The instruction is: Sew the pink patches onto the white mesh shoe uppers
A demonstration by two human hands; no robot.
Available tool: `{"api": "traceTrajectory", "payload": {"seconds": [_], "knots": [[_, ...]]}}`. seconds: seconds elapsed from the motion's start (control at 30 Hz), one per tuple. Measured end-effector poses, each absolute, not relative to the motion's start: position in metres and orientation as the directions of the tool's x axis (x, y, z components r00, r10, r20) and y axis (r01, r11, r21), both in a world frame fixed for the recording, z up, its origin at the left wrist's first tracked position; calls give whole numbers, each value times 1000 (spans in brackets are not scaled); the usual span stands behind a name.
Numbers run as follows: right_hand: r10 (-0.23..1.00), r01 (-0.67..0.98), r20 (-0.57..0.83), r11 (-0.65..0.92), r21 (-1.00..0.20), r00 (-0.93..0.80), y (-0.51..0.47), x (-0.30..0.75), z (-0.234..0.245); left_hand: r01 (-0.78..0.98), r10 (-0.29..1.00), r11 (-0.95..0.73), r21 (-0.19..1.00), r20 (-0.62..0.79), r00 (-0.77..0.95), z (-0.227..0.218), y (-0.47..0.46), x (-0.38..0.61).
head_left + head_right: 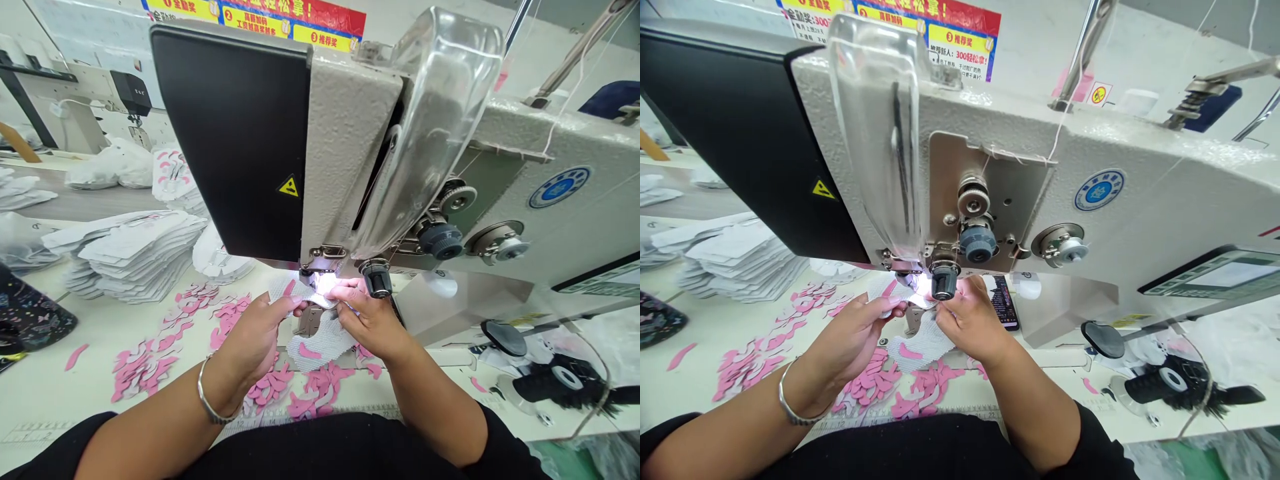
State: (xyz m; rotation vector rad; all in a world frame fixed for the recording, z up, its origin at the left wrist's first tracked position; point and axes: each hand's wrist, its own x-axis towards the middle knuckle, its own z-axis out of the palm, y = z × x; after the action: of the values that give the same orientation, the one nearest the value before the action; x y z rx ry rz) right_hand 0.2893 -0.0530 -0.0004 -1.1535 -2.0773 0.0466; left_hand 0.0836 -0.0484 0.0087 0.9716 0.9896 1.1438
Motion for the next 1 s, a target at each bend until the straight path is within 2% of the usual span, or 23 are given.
{"api": "traceTrajectory", "payload": {"seconds": [0.4,0.5,0.67,0.8,0.9,1.0], "knots": [[729,817,616,528,-232,-296,-66,275,1,-260,978,114,959,-61,202,4,-37,77],[713,836,642,511,-202,-281,-70,270,-2,-191,979,102,976,-65,191,7,-38,76],[659,870,705,479,-121,-264,-77,260,-7,6,959,87,996,-86,268,16,-44,80],[656,875,700,475,-93,-282,-84,252,-9,43,955,141,989,-147,257,18,-42,85],[655,864,692,496,-90,-303,-88,251,-5,9,954,188,982,-184,235,19,-38,89],[707,844,641,510,-168,-299,-88,258,3,-51,950,232,971,-215,228,24,-37,92]]}}
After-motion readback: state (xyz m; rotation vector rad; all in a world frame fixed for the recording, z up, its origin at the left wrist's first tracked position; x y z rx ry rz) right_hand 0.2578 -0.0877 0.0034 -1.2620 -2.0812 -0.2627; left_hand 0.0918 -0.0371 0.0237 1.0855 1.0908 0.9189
